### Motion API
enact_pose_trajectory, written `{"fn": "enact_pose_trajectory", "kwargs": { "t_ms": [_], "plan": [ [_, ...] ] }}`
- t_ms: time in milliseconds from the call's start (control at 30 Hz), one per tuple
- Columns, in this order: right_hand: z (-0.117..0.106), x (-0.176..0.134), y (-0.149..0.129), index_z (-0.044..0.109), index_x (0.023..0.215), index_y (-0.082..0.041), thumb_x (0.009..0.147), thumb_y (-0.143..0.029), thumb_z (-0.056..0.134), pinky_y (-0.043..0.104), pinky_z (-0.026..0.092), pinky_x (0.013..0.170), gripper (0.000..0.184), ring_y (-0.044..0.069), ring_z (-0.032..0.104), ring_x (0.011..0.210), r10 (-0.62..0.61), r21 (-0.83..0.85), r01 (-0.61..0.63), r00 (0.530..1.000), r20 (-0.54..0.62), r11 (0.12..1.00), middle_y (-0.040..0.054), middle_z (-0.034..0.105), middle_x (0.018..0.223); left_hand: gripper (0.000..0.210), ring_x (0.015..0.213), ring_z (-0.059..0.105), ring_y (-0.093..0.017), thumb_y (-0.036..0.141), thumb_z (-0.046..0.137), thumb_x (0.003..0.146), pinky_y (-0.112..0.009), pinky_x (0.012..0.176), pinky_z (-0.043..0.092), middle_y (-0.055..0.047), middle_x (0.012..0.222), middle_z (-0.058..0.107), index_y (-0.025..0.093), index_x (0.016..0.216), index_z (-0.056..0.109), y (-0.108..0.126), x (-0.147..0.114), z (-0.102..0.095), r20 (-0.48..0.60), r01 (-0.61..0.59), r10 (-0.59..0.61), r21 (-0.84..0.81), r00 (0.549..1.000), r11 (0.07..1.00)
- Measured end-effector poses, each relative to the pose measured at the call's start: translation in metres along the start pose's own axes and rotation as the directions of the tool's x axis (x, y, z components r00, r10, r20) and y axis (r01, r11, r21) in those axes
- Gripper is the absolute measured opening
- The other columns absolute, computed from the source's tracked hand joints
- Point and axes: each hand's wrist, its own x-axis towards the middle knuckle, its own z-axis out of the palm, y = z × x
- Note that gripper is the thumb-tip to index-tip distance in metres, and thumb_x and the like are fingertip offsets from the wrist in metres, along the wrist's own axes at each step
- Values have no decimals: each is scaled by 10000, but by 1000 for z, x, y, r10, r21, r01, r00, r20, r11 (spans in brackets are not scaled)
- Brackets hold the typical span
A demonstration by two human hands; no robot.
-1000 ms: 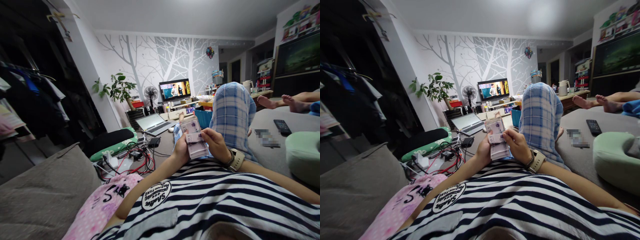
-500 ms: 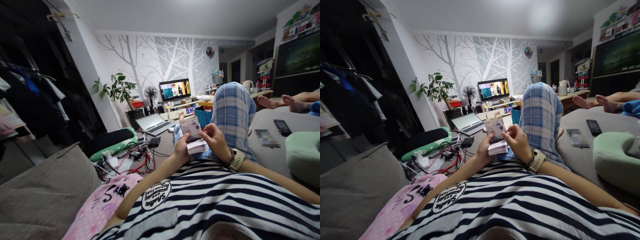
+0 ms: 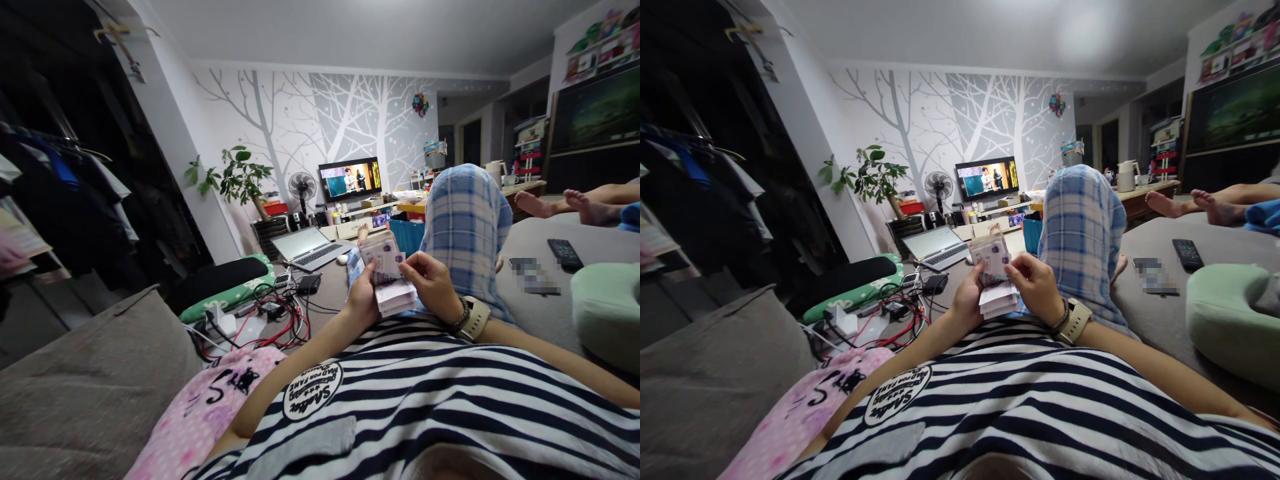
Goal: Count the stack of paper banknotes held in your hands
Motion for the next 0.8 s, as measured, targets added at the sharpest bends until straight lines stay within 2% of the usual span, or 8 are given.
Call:
{"fn": "enact_pose_trajectory", "kwargs": {
  "t_ms": [100, 167, 400, 567, 800],
  "plan": [
    [-2, 0, -4, 664, 751, -254, 964, -664, 760, 329, 420, 616, 472, 167, 494, 616, -26, 2, 26, 1000, 15, 1000, -9, 606, 667, 399, 1143, 848, -380, 401, 658, 1061, -552, 1053, 682, -138, 1131, 890, 188, 1377, 778, 1, -2, 3, -8, 10, -10, 0, 1000, 1000],
    [-2, 0, -8, 663, 754, -256, 963, -676, 761, 333, 425, 622, 479, 168, 494, 618, -41, 4, 41, 999, 27, 999, -9, 601, 670, 398, 1128, 847, -390, 418, 689, 1039, -563, 1036, 686, -137, 1128, 887, 202, 1358, 787, 3, -4, 5, 11, 15, -15, 20, 1000, 1000],
    [-3, -2, -14, 741, 838, -252, 963, -716, 761, 330, 460, 618, 482, 174, 541, 625, -51, 34, 48, 995, 81, 998, 4, 671, 693, 388, 1110, 847, -389, 430, 744, 1011, -543, 1015, 698, -144, 1128, 875, 196, 1315, 802, 4, -4, 6, 41, 54, -55, 28, 998, 998],
    [-2, -2, -12, 757, 834, -248, 979, -746, 735, 340, 458, 636, 520, 182, 564, 642, -52, 30, 50, 995, 83, 998, 9, 677, 695, 424, 1106, 853, -373, 446, 777, 1007, -527, 1011, 698, -130, 1132, 880, 212, 1360, 792, 4, -4, 6, 34, -38, 36, 63, 999, 997],
    [-2, -4, -3, 717, 860, -254, 1044, -739, 640, 352, 500, 683, 525, 204, 622, 687, 8, 97, -21, 991, 132, 995, 22, 704, 725, 445, 1126, 852, -390, 475, 710, 1043, -544, 1038, 684, -153, 1175, 886, 186, 1373, 783, 1, -3, 4, -6, -7, 7, 19, 1000, 1000]
  ]
}}
